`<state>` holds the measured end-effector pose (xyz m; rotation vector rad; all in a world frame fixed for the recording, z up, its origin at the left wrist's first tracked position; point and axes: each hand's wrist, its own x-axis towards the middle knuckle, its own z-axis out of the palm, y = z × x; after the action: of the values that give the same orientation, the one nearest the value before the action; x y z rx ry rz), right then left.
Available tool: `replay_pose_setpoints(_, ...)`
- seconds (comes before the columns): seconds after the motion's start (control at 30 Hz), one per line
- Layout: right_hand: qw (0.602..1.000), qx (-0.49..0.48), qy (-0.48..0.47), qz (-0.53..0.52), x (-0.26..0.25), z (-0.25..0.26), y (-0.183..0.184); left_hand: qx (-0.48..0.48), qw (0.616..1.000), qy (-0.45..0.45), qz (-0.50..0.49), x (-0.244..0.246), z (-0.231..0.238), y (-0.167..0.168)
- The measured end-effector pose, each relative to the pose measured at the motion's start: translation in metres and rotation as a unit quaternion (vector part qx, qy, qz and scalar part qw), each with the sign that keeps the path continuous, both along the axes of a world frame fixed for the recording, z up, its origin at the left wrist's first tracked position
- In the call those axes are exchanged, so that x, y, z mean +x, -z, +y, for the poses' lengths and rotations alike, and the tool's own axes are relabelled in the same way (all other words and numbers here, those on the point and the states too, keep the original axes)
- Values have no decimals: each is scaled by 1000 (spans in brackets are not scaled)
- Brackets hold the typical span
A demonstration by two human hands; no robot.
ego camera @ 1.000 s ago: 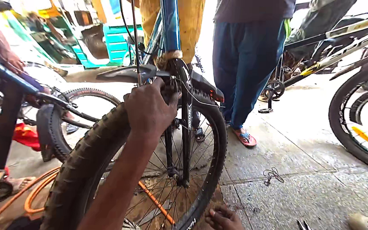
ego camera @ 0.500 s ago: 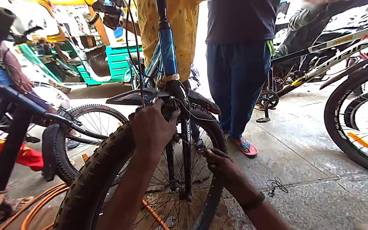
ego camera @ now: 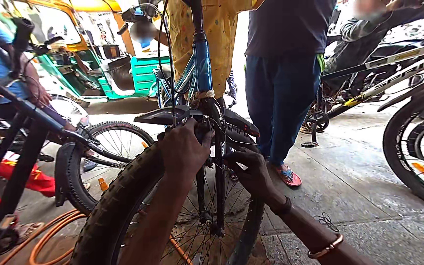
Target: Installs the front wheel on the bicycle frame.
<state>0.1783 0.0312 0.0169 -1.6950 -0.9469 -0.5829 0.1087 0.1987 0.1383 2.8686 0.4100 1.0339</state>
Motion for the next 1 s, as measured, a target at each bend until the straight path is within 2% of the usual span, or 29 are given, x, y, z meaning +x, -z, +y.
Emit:
replay_pose_setpoints(0.1, 991, -71, 11, -113, 15, 6, -9, -4, 1000, -9, 12, 0, -1, -1)
replay_pose_setpoints(0.33, 961, -148, -20, -233, 31, 18, -19, -4, 1000, -14, 18, 2, -2, -2)
replay_pose_setpoints(0.57, 955, -173, 0, -240, 22, 20, -37, -10, 1000, 22, 9, -4, -2, 1)
replay_pose_setpoints(0.83, 966, -113, -2, -234, 27, 23, -34, 6, 1000, 3, 4, 2, 1, 1)
replay_pose_setpoints(0.93, 950, -142, -36, -275, 32, 22, -34, -5, 1000, 14, 2, -3, -1, 1)
replay_pose_setpoints(1.0, 942, -168, -27, -291, 36, 21, -40, -1, 1000, 11, 3, -2, -1, 1)
